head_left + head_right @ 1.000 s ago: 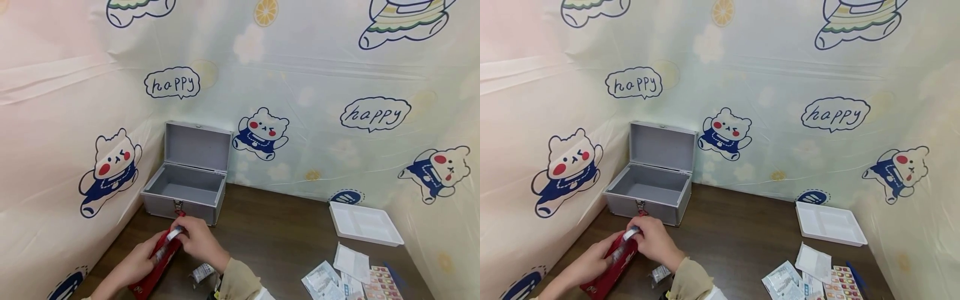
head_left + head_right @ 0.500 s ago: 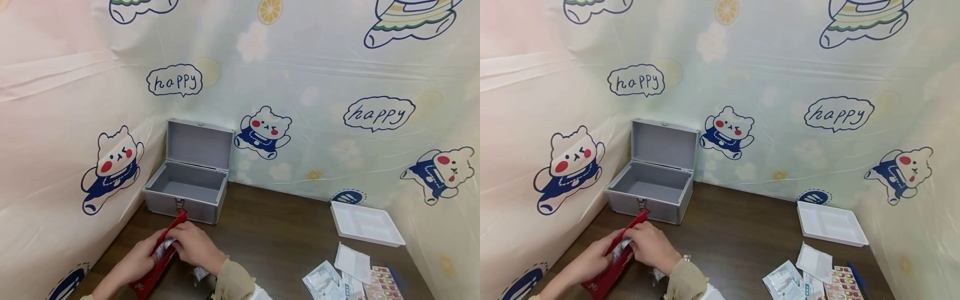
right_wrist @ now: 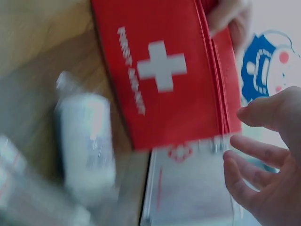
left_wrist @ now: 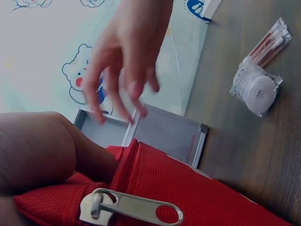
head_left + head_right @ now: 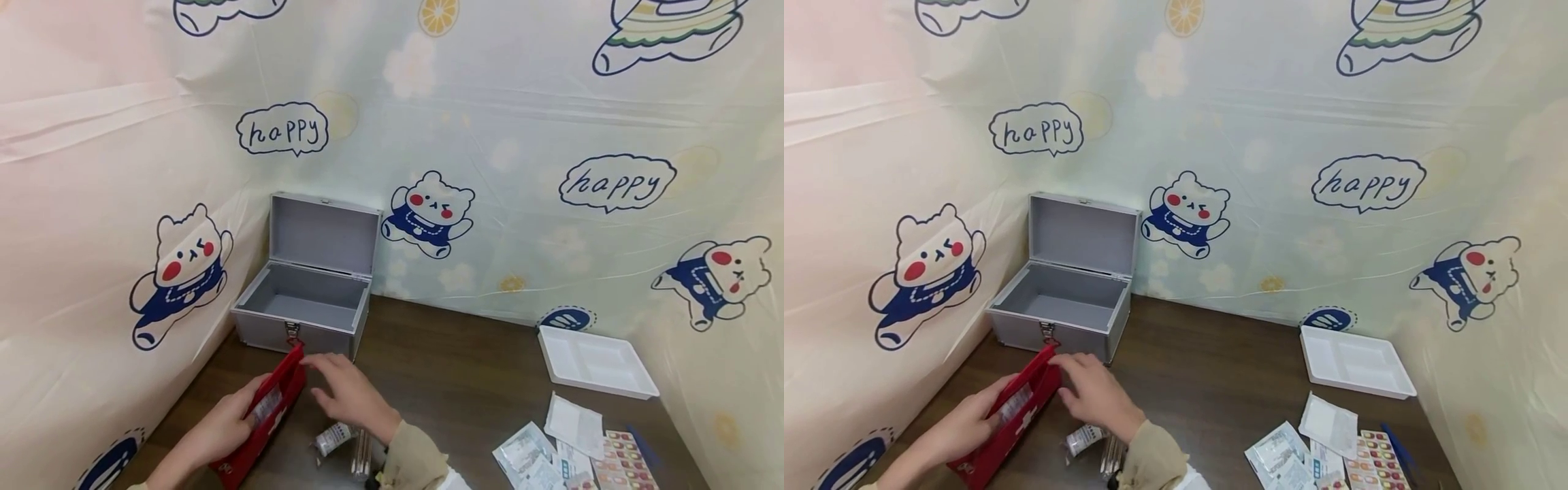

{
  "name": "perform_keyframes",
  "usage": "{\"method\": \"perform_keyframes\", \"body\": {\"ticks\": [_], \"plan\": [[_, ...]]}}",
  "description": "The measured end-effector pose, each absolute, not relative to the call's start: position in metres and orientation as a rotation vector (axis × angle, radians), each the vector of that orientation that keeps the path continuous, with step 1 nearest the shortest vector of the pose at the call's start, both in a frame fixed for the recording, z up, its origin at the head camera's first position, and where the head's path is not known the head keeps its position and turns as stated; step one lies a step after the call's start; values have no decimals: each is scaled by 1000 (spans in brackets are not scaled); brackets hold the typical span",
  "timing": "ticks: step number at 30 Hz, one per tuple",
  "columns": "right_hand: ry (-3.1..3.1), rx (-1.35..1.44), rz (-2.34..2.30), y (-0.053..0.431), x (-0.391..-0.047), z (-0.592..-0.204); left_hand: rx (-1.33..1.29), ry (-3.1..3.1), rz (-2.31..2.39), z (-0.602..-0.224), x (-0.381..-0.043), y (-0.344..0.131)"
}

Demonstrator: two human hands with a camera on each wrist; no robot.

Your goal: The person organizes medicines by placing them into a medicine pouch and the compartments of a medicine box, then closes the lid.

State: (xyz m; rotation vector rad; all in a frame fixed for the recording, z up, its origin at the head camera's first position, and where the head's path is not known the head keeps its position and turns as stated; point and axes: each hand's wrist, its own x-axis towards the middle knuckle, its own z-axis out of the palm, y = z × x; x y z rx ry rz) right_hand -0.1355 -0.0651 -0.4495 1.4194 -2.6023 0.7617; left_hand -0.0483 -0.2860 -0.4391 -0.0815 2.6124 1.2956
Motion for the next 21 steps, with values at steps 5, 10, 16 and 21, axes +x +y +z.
{"method": "perform_keyframes", "body": {"ticks": [5,10,16,21], "plan": [[-2700,1314,856,-24,-148,-462,-51,2570,1303,-439,-45,-291],[-2842,1250,801,-4,-151,-479,-67,2522,1319,-437,-36,-301],[-3040,1159,550,-4,-137,-501,-34,2421,1339,-439,-28,-308],[-3120,1116,562,2,-129,-512,-67,2363,1412,-447,-24,-303]]}}
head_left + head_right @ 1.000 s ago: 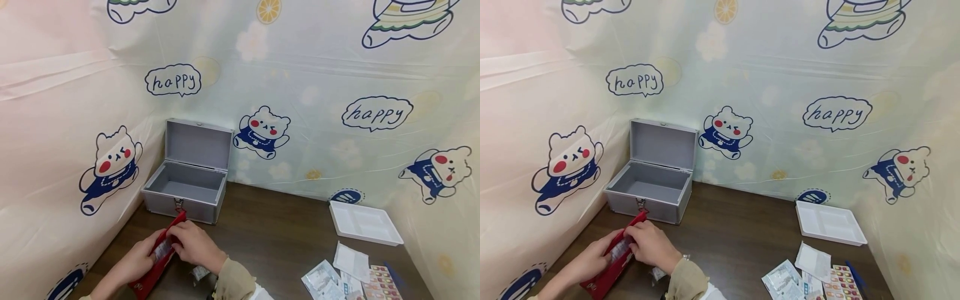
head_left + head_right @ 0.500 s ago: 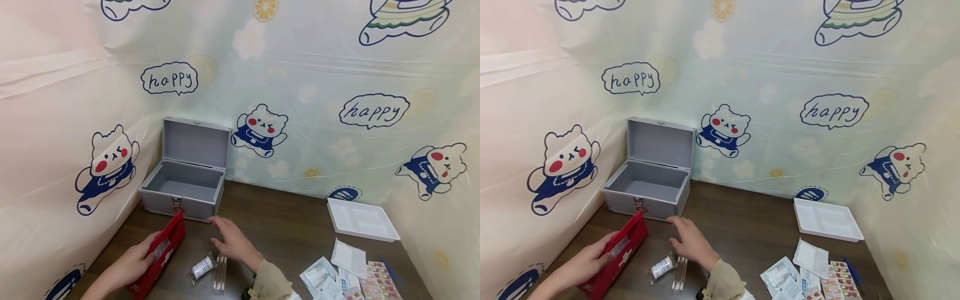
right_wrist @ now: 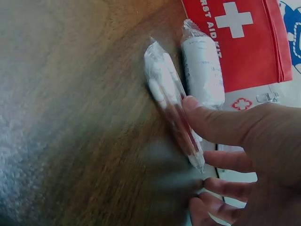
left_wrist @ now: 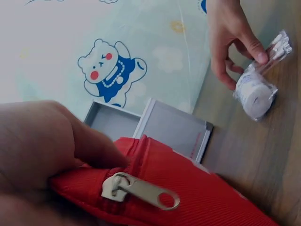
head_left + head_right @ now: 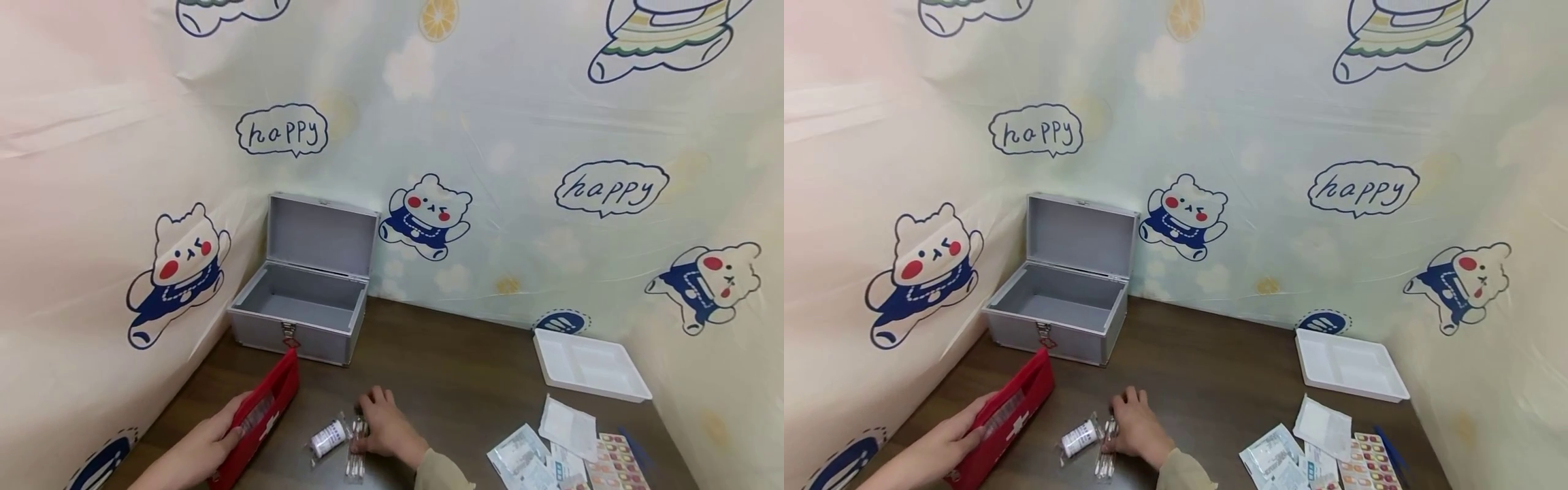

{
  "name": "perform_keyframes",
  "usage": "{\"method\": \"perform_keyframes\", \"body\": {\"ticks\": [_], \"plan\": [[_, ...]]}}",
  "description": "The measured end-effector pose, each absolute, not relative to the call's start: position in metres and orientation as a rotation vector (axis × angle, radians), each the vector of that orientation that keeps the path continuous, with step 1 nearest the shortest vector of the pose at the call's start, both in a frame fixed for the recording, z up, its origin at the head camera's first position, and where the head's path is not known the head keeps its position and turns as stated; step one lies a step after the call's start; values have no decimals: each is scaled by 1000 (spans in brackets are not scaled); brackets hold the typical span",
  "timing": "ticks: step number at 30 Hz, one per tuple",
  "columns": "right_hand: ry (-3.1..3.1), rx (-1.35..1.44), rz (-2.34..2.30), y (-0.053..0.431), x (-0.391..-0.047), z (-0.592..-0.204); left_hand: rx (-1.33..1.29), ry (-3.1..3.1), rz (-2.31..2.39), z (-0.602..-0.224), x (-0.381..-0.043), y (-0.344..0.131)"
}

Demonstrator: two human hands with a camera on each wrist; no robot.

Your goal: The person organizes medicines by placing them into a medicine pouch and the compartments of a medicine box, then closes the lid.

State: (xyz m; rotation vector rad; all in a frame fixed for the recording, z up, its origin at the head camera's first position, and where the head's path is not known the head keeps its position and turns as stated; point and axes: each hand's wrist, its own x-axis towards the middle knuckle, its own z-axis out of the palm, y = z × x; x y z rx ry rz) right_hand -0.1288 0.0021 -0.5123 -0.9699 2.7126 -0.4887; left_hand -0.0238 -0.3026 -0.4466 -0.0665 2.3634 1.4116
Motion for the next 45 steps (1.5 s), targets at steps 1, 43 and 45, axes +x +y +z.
{"method": "perform_keyframes", "body": {"ticks": [1,43,45], "plan": [[2707,-961,-505,4,-128,-514,-93,2358,1422,-448,-24,-300],[2366,-874,-1556,-6,-144,-468,-131,2564,1374,-438,-32,-268],[2331,-868,-1582,-15,-143,-464,-139,2562,1367,-438,-33,-268]]}}
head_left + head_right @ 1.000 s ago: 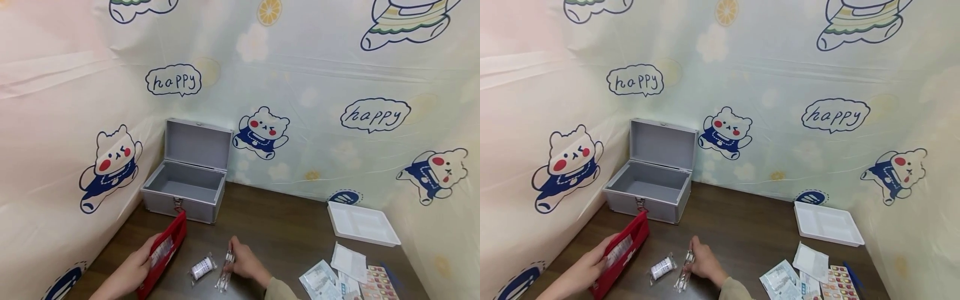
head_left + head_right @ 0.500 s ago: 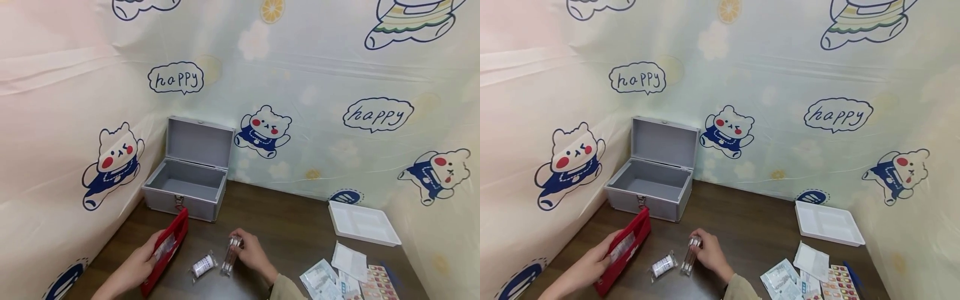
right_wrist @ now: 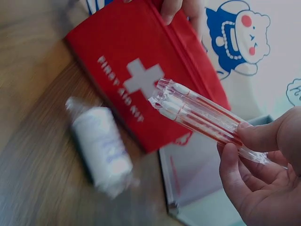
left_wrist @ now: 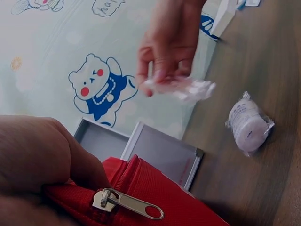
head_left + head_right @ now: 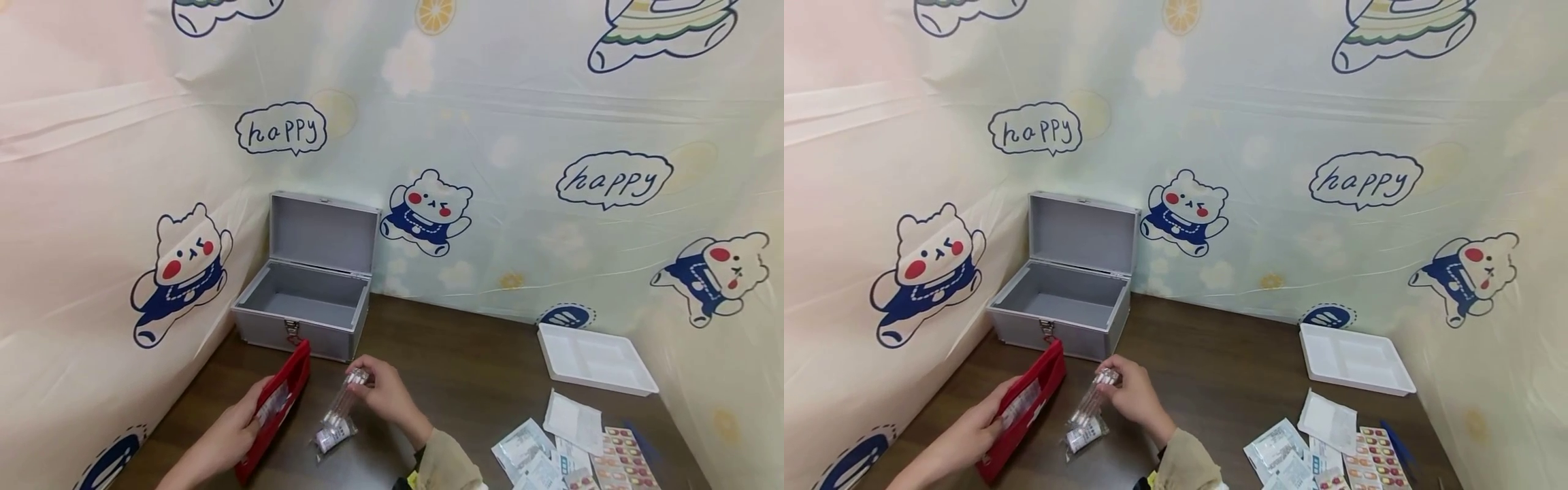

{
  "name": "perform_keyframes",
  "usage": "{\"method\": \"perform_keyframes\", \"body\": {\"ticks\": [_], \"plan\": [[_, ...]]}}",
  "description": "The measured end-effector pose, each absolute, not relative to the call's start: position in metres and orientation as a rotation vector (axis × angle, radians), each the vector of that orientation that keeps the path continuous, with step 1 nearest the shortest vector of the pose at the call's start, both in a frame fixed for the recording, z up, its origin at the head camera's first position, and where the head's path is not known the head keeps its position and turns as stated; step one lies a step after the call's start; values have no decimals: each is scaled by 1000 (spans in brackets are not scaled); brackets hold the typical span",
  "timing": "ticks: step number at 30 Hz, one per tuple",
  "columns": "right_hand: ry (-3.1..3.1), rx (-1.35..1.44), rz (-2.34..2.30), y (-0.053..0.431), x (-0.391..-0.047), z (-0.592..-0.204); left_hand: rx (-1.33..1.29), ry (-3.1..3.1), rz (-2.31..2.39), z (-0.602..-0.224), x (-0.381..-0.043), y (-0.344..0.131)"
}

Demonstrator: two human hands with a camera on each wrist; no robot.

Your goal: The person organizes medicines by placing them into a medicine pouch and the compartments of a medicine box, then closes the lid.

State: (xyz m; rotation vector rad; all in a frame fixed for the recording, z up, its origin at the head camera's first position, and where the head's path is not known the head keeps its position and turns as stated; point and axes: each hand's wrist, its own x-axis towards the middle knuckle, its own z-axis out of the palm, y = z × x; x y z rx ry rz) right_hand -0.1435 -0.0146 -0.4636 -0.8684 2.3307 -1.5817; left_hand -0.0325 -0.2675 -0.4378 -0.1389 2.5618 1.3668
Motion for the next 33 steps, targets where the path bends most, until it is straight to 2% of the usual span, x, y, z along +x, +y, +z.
{"method": "perform_keyframes", "body": {"ticks": [13,19,33], "plan": [[2222,-847,-1690,-61,-148,-439,-5,2688,1365,-441,-28,-264],[2226,-858,-1718,-72,-148,-431,-50,2667,1364,-439,-29,-261],[2548,-1024,-1549,-94,-136,-441,-79,2655,1379,-438,-28,-259]]}}
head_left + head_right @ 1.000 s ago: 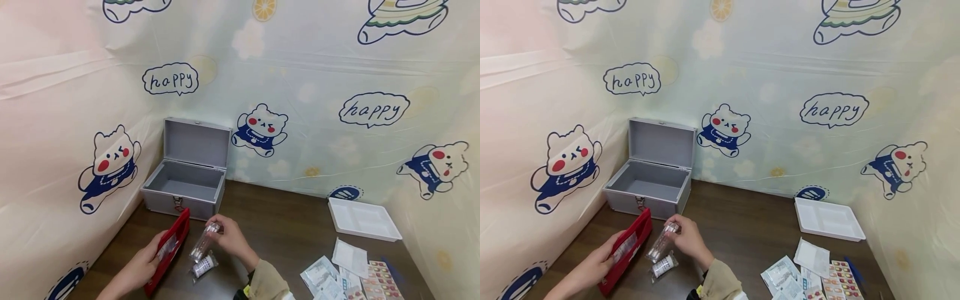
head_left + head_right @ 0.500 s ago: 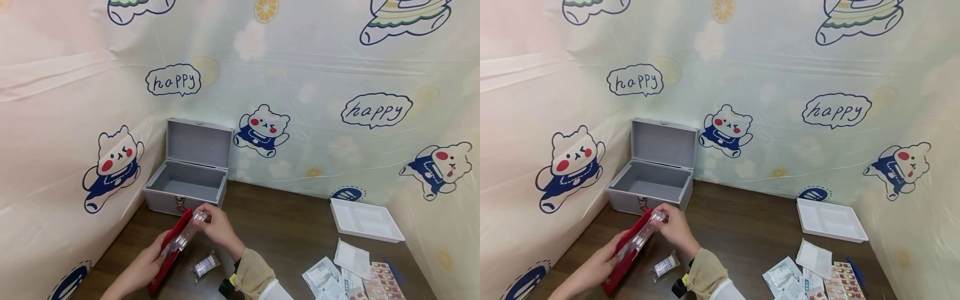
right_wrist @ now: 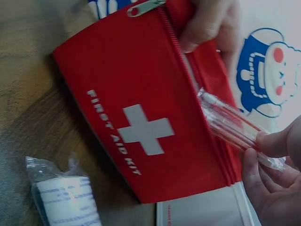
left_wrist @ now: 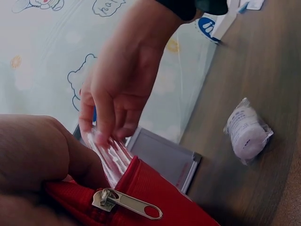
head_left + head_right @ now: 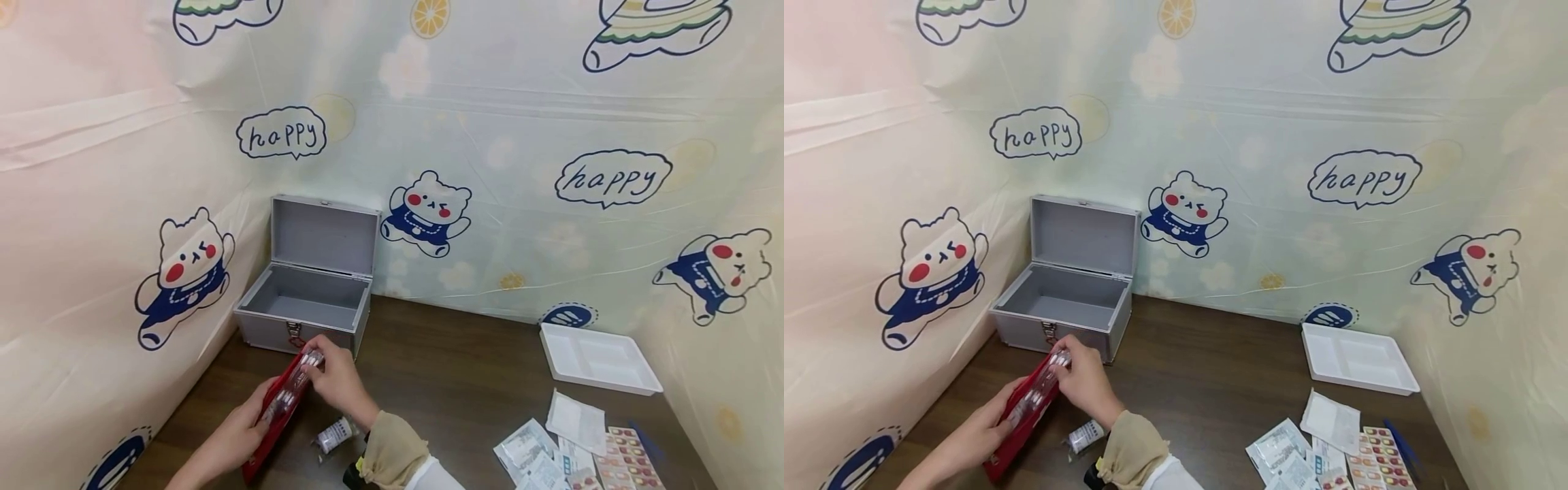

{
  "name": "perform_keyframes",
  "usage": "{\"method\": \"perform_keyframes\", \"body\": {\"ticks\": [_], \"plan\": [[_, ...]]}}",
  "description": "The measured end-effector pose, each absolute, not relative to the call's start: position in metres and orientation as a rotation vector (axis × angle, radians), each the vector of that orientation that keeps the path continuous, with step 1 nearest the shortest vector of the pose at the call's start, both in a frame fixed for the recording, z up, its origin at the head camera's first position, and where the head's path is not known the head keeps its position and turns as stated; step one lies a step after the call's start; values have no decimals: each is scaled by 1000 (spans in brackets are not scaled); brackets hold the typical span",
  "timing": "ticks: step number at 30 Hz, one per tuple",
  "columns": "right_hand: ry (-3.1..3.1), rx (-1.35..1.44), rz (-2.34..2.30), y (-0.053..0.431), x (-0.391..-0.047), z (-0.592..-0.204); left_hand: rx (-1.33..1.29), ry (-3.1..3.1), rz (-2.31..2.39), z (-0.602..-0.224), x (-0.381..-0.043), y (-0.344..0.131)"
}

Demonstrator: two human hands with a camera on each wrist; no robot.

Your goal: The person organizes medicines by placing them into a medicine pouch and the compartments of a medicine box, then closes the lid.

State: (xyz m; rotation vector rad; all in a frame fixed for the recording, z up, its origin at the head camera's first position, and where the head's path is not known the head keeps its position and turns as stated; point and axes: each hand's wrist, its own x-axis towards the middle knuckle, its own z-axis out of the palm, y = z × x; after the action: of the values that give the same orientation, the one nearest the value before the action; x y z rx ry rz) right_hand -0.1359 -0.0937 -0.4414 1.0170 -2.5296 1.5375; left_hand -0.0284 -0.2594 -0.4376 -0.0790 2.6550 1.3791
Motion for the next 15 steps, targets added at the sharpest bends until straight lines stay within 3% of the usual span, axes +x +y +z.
{"method": "perform_keyframes", "body": {"ticks": [15], "plan": [[-2616,1157,1078,-105,-126,-449,-69,2651,1407,-440,-27,-264]]}}
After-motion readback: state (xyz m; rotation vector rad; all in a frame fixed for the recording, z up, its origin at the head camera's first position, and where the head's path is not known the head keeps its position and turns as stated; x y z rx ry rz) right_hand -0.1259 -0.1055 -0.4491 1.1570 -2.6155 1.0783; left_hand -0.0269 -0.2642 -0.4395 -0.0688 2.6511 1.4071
